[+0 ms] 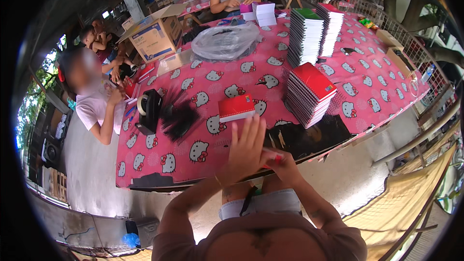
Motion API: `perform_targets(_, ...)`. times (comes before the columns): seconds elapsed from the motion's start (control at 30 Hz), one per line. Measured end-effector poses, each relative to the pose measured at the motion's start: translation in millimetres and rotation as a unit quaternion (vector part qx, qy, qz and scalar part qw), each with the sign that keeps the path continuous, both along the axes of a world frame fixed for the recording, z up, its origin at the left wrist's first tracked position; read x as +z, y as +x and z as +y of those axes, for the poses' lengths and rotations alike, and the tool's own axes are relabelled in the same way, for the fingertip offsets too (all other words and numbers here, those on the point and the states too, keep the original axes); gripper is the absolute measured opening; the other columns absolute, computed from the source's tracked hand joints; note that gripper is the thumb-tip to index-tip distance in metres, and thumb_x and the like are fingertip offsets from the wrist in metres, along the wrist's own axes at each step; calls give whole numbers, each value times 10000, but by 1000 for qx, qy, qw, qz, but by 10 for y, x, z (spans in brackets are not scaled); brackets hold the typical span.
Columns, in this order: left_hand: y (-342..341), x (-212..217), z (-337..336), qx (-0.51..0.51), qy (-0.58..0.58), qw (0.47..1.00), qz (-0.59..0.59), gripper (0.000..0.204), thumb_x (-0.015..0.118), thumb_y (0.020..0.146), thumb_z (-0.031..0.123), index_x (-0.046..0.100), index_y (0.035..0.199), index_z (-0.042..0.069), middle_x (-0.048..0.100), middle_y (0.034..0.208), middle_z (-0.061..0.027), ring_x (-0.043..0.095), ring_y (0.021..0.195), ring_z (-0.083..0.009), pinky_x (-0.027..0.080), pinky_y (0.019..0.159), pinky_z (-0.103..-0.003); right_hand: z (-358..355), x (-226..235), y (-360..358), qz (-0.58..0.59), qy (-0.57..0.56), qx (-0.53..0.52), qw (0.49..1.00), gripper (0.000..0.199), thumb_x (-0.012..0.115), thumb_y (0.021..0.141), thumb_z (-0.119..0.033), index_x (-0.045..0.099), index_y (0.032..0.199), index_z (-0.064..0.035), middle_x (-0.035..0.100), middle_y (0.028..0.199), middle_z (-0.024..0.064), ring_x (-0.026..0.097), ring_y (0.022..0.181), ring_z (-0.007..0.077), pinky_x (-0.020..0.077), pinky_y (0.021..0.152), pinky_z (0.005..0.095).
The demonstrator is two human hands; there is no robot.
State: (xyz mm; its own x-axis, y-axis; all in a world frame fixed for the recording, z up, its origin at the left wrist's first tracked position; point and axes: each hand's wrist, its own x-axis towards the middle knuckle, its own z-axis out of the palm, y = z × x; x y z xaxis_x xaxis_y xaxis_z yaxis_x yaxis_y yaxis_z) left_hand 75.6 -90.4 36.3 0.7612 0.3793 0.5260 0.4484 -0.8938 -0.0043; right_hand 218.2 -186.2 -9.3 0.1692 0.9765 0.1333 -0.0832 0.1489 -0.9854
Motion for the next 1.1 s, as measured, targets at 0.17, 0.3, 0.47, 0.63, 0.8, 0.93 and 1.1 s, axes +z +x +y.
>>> perform_targets(0.17,-85,-419,-393,-65,-58,996,-12,860,382,955,628,370,1468,-62,355,1541,-251,283,1471,-387,159,1142,-643,-50,39,149,28,-4,-15,999,343,608,913,0,613,1254,34,685,1109,60,624,996,107,515,870,273)
perform_targets(0.3,96,36,12,8,-59,998,12,851,303,979,635,395,1455,-64,335,1543,-273,298,1462,-384,122,1146,-647,85,-205,222,-55,43,-42,997,329,588,923,17,631,1249,24,718,1028,87,627,920,94,522,820,269)
perform_targets(0.47,-85,-614,-313,-16,-17,999,48,819,301,1000,604,387,1459,-68,344,1547,-251,282,1471,-365,135,1150,-638,183,-391,222,-125,69,-50,988,355,603,897,37,648,1246,-7,735,1019,122,648,904,98,528,817,277)
perform_targets(0.63,50,-552,-203,12,-38,997,59,822,281,1007,603,358,1474,-68,343,1546,-255,284,1475,-359,86,1158,-637,139,-426,275,-129,24,-22,991,392,647,871,26,650,1260,-27,737,1046,149,685,950,130,545,831,298)
perform_targets(0.8,99,-525,-215,10,-42,998,36,856,274,994,632,359,1471,-73,327,1548,-270,284,1469,-380,122,1153,-639,167,-394,284,-132,40,-25,990,348,668,880,-18,660,1228,-10,738,1011,167,701,934,149,552,810,309)
perform_targets(0.93,31,-761,-178,-9,-30,999,-3,866,286,986,645,370,1471,-66,341,1543,-272,309,1457,-391,144,1149,-638,179,-447,273,-141,12,-4,990,330,690,879,-50,666,1204,8,731,981,187,707,895,149,553,773,321)
perform_targets(1.1,-10,-131,-93,-68,-79,994,30,761,534,962,506,419,1418,-93,471,1441,-278,449,1375,-374,266,1142,-581,159,-375,192,-168,14,-35,985,320,718,854,-59,685,1168,-5,731,907,185,733,834,201,552,748,333)
